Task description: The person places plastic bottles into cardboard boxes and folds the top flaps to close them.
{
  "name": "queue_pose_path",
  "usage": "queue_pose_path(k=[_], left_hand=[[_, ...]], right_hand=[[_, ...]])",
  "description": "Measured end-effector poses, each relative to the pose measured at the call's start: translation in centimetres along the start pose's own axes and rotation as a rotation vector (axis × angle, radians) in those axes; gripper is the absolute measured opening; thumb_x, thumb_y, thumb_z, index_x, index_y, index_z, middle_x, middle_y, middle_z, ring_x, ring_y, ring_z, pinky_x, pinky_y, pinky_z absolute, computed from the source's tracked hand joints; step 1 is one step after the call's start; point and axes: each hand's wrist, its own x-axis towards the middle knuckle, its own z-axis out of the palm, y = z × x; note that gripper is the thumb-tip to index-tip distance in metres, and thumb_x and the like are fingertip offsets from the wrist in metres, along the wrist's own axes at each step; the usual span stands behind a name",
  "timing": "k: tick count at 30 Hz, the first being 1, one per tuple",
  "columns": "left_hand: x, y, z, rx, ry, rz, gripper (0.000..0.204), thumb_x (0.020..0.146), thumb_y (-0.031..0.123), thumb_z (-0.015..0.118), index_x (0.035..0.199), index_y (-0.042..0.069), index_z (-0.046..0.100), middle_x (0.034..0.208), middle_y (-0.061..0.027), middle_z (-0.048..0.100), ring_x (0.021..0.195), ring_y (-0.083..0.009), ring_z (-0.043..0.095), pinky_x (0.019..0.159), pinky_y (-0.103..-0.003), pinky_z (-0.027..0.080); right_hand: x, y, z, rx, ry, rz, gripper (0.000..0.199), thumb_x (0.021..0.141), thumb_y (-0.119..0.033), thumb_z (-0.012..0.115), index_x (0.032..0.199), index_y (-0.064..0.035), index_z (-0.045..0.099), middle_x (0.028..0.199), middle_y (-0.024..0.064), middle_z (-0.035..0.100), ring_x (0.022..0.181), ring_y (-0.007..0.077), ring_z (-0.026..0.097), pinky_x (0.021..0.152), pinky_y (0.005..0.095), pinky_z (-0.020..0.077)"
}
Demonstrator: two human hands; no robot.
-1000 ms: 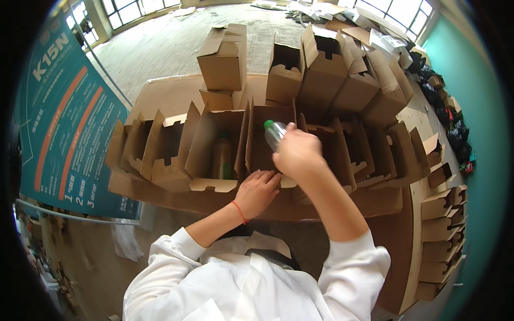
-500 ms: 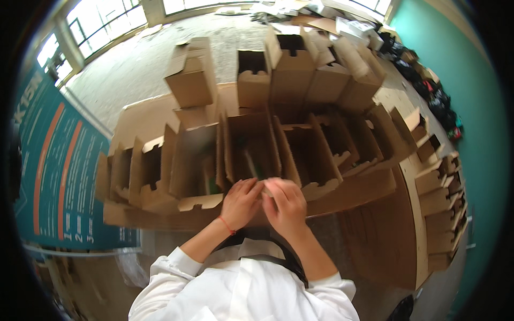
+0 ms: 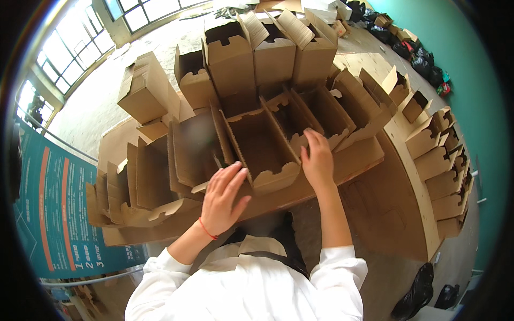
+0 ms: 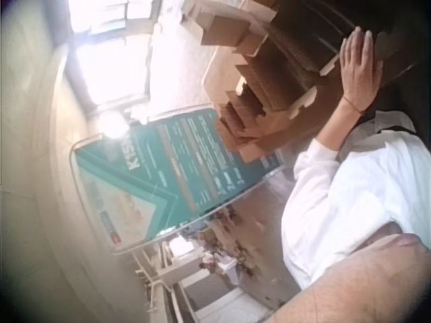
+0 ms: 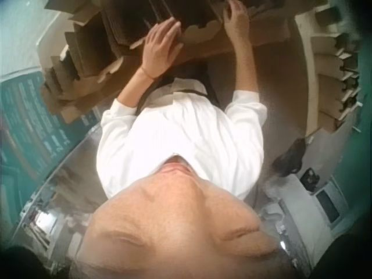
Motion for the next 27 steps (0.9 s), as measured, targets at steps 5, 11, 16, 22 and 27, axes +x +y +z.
queue_pose_path(k=[5, 11, 16, 22, 27], left_hand=[[3.7, 4.3, 5.9, 0.116, -0.083, -0.045, 0.058, 0.078, 0.014, 0.070, 0.131, 0.007, 0.049, 0.124, -0.0120, 0.055, 0.115, -0.0286, 0.052, 0.103, -0.042, 0.038], [5.4, 5.7, 9.5, 0.238, -0.041, -0.312, 0.034, 0.072, 0.008, 0.072, 0.102, 0.008, 0.057, 0.090, -0.0062, 0.058, 0.086, -0.0250, 0.058, 0.076, -0.036, 0.046], [5.5, 7.0, 9.5, 0.224, -0.127, -0.420, 0.030, 0.079, 0.030, 0.071, 0.090, 0.005, 0.059, 0.096, -0.0076, 0.062, 0.092, -0.0283, 0.059, 0.077, -0.038, 0.049], [6.0, 8.6, 8.2, 0.130, -0.463, -0.581, 0.062, 0.081, 0.052, 0.064, 0.120, 0.005, 0.054, 0.121, -0.0191, 0.057, 0.108, -0.0327, 0.057, 0.089, -0.039, 0.048], [2.8, 8.4, 10.5, 0.438, -0.415, -0.314, 0.081, 0.081, 0.050, 0.065, 0.143, 0.009, 0.035, 0.137, -0.0238, 0.043, 0.119, -0.0373, 0.049, 0.102, -0.042, 0.039]], right_hand=[[3.7, 4.9, 4.2, -0.099, -0.196, -0.377, 0.037, 0.072, 0.002, 0.057, 0.109, -0.0020, 0.061, 0.097, 0.0165, 0.062, 0.099, 0.0341, 0.057, 0.089, 0.0425, 0.0448], [3.9, 6.2, 2.7, -0.265, -0.451, -0.587, 0.009, 0.069, -0.005, 0.059, 0.073, -0.0065, 0.067, 0.079, 0.0076, 0.059, 0.083, 0.0237, 0.058, 0.077, 0.0355, 0.0445], [2.2, 6.7, -0.7, -0.118, -0.485, -0.676, 0.009, 0.069, -0.006, 0.058, 0.074, -0.0076, 0.065, 0.078, 0.0054, 0.058, 0.082, 0.0234, 0.057, 0.076, 0.0348, 0.0441], [0.1, 5.4, -5.2, -0.002, -0.841, -0.445, 0.021, 0.085, -0.019, 0.064, 0.098, -0.0038, 0.068, 0.096, 0.0099, 0.063, 0.095, 0.0286, 0.058, 0.086, 0.0383, 0.0480], [0.6, 5.7, -5.4, 0.138, -0.933, -0.275, 0.023, 0.090, -0.014, 0.054, 0.107, -0.0002, 0.063, 0.109, 0.0185, 0.061, 0.103, 0.0357, 0.057, 0.089, 0.0424, 0.0471]])
